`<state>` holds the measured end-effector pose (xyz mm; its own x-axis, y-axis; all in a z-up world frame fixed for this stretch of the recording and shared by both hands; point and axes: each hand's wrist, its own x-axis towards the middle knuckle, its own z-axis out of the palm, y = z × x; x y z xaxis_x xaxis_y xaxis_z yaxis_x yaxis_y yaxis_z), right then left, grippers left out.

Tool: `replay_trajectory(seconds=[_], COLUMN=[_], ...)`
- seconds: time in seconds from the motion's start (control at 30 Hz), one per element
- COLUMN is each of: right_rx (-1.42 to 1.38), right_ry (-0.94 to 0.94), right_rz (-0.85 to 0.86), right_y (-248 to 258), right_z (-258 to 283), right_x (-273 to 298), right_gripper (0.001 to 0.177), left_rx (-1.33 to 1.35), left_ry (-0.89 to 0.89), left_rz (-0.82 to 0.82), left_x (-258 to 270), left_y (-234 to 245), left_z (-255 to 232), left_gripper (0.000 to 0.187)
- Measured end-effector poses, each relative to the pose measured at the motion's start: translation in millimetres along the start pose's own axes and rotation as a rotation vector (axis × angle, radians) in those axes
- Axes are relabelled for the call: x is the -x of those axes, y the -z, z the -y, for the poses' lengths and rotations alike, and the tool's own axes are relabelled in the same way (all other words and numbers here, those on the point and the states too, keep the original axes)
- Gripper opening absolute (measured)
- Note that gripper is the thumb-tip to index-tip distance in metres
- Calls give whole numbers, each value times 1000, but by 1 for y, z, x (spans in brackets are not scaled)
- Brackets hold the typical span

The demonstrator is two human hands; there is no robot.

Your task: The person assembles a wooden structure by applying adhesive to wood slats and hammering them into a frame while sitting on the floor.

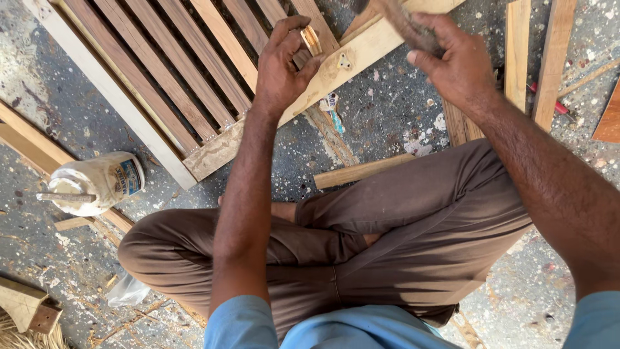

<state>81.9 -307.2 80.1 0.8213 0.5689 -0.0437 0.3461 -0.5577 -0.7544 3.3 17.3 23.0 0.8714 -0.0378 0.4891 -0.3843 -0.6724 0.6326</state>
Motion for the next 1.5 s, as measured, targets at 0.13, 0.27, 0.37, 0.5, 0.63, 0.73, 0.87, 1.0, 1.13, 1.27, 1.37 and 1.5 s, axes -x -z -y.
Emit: replay_trajectory(seconds=[0.13,0.27,0.37,0.5,0.63,0.73,0.87,1.0,1.13,1.27,1.37,1.5], right_rx=[-145,-279,-319,-308,-296,-290,-278,-251,-238,-215,-190,-214], right_ry=[-296,-398,-433,-436,-430,-412,-423,-417,-426,-388,-375,-412], right_rz=[150,252,309,329,330,326,329,323,317,295,280,306], right_y=[-9,-17,-20,-19,-18,-18,-18,-19,-20,-21,-21,-19], right_z=[11,20,20,18,16,18,18,16,16,14,15,20], right_x=[-9,-11,-12,-13,-14,-13,-14,-14,-16,-15,-15,-14], right_gripper=[56,58,59,58,59,59,58,58,59,58,58,58], left_rx=[82,108,108,-12,-254,-483,-482,-265,-320,-390,-452,-380], left_ry=[175,240,232,41,-73,-256,-258,87,-73,-38,-153,-101], left_rz=[182,212,223,226,309,324,527,717,563,623,514,569], left_x=[4,12,13,5,-12,-33,-56,-51,-43,-45,-44,-40], left_y=[0,-3,-1,6,13,15,13,9,8,6,6,3], left_z=[16,21,19,25,42,50,56,66,69,62,60,62], left_gripper=[32,31,36,34,64,66,53,34,41,49,56,59])
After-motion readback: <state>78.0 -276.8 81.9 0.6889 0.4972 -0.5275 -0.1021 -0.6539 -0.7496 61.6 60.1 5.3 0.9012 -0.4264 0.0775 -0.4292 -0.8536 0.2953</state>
